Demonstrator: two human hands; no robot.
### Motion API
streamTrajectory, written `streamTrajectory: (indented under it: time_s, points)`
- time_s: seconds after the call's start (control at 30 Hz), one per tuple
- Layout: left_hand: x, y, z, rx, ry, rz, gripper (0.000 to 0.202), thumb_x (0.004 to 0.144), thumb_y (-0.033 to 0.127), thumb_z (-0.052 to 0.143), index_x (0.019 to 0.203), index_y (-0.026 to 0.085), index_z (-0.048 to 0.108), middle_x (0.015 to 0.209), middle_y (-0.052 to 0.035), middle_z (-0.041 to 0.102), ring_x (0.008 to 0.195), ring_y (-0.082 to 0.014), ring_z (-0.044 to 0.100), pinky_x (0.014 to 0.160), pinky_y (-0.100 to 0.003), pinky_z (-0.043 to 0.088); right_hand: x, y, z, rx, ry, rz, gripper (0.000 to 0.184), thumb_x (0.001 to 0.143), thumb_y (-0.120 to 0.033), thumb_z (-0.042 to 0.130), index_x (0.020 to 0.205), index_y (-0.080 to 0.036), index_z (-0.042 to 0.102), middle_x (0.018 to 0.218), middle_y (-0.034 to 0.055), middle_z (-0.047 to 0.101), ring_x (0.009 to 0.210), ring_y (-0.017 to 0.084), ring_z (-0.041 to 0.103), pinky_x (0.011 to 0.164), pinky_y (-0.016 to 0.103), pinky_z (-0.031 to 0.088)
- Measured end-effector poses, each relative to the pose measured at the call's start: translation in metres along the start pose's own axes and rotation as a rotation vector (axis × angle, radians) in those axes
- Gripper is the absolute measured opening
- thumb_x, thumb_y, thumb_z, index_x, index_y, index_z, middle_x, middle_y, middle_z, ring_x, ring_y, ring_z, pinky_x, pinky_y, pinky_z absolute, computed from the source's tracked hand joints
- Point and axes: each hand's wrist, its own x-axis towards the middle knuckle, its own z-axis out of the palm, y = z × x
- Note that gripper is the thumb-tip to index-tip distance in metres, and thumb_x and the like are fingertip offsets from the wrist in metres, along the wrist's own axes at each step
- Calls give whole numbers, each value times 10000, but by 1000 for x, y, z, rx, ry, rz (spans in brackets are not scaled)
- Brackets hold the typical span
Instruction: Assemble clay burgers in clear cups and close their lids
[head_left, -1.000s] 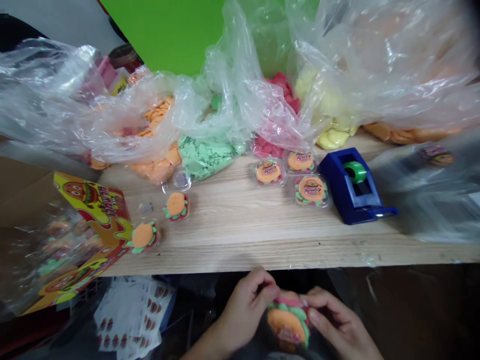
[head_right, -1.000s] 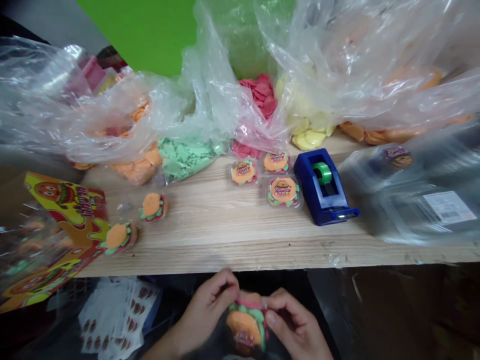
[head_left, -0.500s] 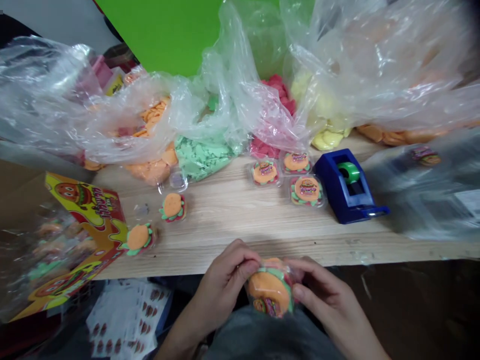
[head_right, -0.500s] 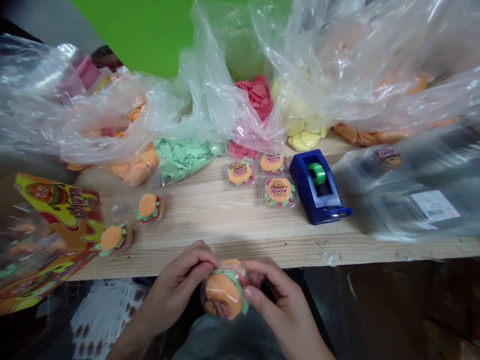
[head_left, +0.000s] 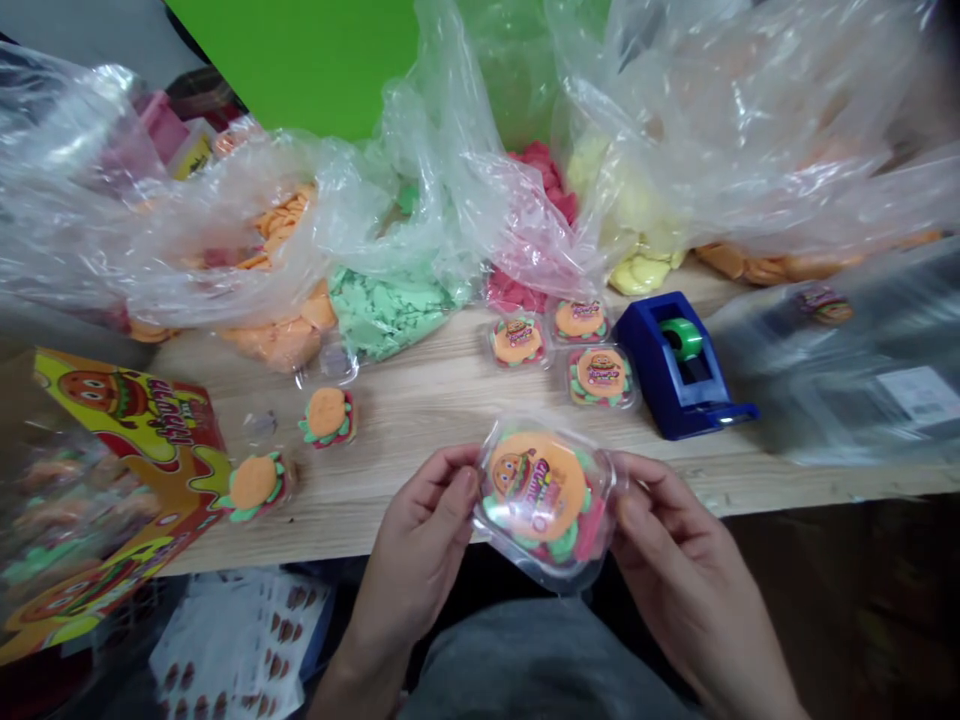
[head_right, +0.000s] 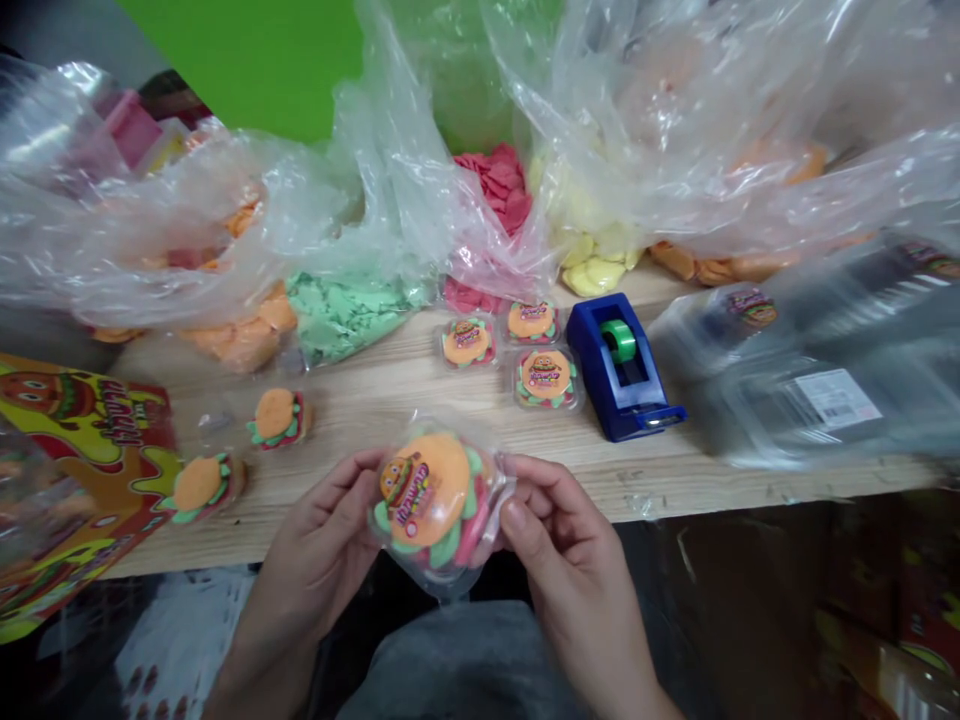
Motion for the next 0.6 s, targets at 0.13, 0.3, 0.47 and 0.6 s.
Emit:
streamTrajectory:
  time_s: [0.13, 0.3, 0.47, 0.6]
  points:
    - [6, 11, 6, -111, -28, -23, 150, 745, 262, 672, 881, 201, 681, 771, 2, 683, 717, -88, 625, 677, -150, 493, -3, -15, 2, -22, -101, -43, 238, 824, -243, 596, 1045, -331, 608, 791, -29, 684, 694, 82, 647, 648, 150, 516]
    - [12, 14, 4, -146, -85, -104, 188, 747, 246, 666, 927, 197, 690, 841, -15, 701, 760, -118, 641, 697, -172, 509, -6, -20, 9, -15, -136, -43, 256, 823, -207, 597, 1038, -346, 606, 789, -29, 707, 707, 98, 676, 678, 186, 542]
    - [17, 15, 5, -126, -152, -210, 221, 751, 255, 648, 960, 193, 686, 844, -36, 704, 755, -161, 646, 698, -242, 516, -10, -23, 14, -212, -182, -120, 301, 848, -205, 550, 1101, -368, 565, 727, -37, 695, 672, 114, 673, 649, 215, 552]
    - [28, 19, -8, -18, -108, -129, 229, 712, 333, 681, 913, 225, 701, 824, -10, 701, 760, -140, 628, 696, -217, 490, 1, -36, -14, -732, 307, -379, 262, 813, -284, 570, 1069, -330, 608, 879, 2, 673, 735, 162, 643, 704, 286, 524]
